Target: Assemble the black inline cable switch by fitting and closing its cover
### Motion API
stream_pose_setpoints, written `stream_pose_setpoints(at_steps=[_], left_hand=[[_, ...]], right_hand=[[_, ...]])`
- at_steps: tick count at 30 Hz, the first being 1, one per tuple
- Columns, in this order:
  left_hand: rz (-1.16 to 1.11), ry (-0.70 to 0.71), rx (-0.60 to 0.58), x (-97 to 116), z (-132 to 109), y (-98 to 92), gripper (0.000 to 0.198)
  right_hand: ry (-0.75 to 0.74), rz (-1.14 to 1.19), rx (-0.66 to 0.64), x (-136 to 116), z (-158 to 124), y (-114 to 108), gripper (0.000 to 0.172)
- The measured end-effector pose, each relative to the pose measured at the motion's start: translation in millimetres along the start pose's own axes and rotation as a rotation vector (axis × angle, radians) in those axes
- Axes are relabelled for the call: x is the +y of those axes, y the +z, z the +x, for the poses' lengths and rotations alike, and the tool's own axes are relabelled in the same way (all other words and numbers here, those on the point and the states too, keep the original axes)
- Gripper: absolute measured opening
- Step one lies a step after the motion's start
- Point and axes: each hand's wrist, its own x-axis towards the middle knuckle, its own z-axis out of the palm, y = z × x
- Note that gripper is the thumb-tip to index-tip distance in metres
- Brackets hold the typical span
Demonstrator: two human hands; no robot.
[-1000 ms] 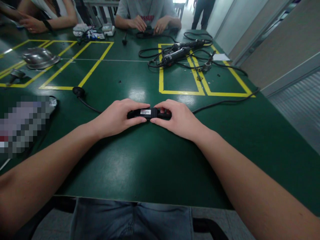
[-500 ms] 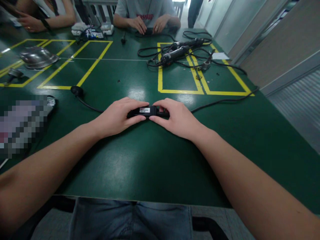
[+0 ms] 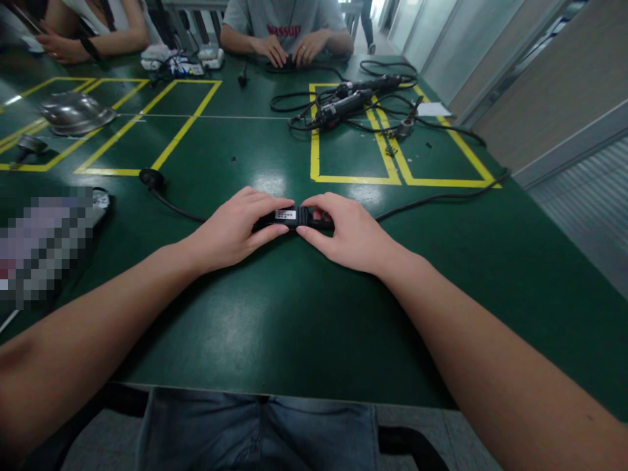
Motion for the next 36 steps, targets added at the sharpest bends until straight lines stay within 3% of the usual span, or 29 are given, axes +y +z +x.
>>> stream_pose_setpoints(at_steps=[6,15,36], left_hand=[[-0.006,0.036,0.063,-1.2,-0.2,1.0,0.047],[-0.054,0.004,0.005,1.8,1.3,6.0,0.043],[-0.111,-0.096,0.004,6.0,4.4,-2.6,0.042]], right_hand=[[0.009,0.022,0.008,-3.2,-0.3,-1.6,0.034],[-0.031,-0.01,0.014,0.3,-1.0,-0.4,0.027],[-0.007,-0.029,-0.032,-0.1,0.6,-7.5,0.025]])
